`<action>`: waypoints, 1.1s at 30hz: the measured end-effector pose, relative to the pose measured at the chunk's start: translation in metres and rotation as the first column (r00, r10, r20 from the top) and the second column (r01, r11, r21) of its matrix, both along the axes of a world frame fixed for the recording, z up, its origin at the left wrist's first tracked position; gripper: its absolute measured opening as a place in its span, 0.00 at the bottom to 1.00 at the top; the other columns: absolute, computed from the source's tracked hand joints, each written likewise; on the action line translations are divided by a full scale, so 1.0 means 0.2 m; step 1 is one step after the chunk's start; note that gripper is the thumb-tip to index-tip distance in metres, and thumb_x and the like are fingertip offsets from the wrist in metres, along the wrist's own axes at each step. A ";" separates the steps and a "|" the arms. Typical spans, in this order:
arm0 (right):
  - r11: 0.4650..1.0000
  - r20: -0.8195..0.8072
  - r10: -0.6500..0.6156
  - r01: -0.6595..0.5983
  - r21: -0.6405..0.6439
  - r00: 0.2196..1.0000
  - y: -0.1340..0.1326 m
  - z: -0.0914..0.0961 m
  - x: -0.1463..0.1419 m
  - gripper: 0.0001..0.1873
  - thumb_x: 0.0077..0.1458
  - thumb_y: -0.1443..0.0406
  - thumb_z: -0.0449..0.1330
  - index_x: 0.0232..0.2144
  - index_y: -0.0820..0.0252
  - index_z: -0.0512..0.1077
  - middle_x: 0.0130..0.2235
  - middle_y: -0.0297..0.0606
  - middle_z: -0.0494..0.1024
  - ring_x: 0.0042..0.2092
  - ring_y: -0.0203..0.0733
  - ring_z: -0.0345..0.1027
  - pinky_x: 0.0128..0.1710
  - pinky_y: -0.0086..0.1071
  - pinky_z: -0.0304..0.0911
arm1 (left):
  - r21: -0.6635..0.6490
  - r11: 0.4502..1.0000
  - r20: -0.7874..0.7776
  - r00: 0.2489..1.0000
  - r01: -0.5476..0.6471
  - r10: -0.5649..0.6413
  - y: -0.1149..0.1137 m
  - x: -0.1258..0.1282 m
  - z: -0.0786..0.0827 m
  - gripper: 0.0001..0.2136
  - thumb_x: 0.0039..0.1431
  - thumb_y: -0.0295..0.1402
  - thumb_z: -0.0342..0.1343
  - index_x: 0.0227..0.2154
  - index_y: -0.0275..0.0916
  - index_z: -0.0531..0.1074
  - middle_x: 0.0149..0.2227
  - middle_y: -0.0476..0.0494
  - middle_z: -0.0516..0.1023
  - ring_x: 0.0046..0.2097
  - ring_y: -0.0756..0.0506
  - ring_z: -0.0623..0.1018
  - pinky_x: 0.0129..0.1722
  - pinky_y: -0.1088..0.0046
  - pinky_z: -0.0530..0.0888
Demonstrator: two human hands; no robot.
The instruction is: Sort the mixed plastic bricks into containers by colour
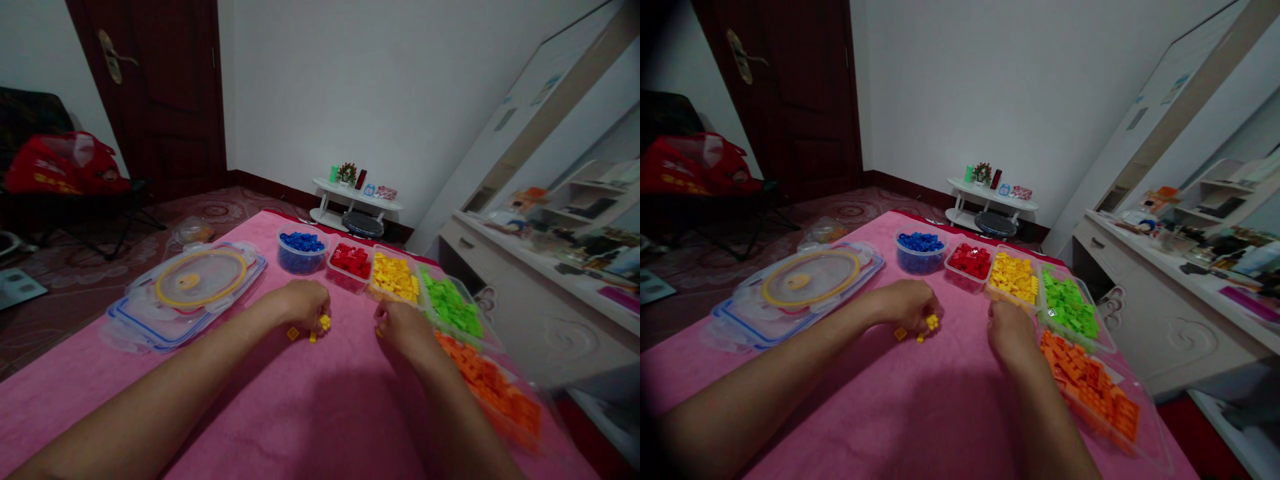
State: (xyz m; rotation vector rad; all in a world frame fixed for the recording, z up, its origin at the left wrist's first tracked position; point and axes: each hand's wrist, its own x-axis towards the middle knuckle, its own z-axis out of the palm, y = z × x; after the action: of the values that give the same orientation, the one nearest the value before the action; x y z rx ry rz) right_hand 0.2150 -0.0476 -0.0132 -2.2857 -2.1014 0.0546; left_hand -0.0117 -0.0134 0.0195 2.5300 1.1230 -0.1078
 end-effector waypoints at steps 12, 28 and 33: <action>0.999 -0.130 0.035 -0.033 0.020 0.991 0.00 -0.13 0.05 0.08 0.44 0.74 0.51 0.24 0.62 0.69 0.29 0.41 0.74 0.31 0.37 0.64 0.29 0.30 0.49 | -0.001 0.992 0.021 0.992 0.124 -0.124 -0.02 0.06 -0.12 0.09 0.41 0.25 0.54 0.28 0.37 0.76 0.25 0.46 0.77 0.24 0.49 0.71 0.22 0.77 0.64; 0.990 -0.814 -0.094 0.033 -0.138 -0.573 -0.03 -0.10 -0.27 0.08 0.51 0.64 0.61 0.31 0.64 0.70 0.27 0.34 0.73 0.24 0.29 0.65 0.23 0.22 0.61 | -0.101 0.993 0.428 0.904 0.060 -0.011 0.08 0.01 -0.07 0.12 0.43 0.27 0.58 0.35 0.35 0.77 0.27 0.50 0.76 0.27 0.53 0.71 0.26 0.81 0.65; 0.927 -0.566 -0.371 -0.256 -0.274 -0.737 -0.06 -0.11 -0.38 0.25 0.61 0.48 0.43 0.34 0.62 0.68 0.26 0.37 0.73 0.20 0.31 0.63 0.14 0.19 0.50 | 0.154 0.982 0.602 0.798 -0.106 -0.008 0.01 0.05 0.07 0.12 0.47 0.28 0.57 0.36 0.37 0.77 0.32 0.47 0.76 0.31 0.52 0.72 0.30 0.79 0.68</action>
State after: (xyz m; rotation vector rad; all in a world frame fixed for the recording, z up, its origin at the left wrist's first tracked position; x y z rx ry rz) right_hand 0.1381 -0.0599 -0.0354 -0.6824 -0.3172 1.9283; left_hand -0.0026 -0.0108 0.0340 2.3938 0.9516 0.7985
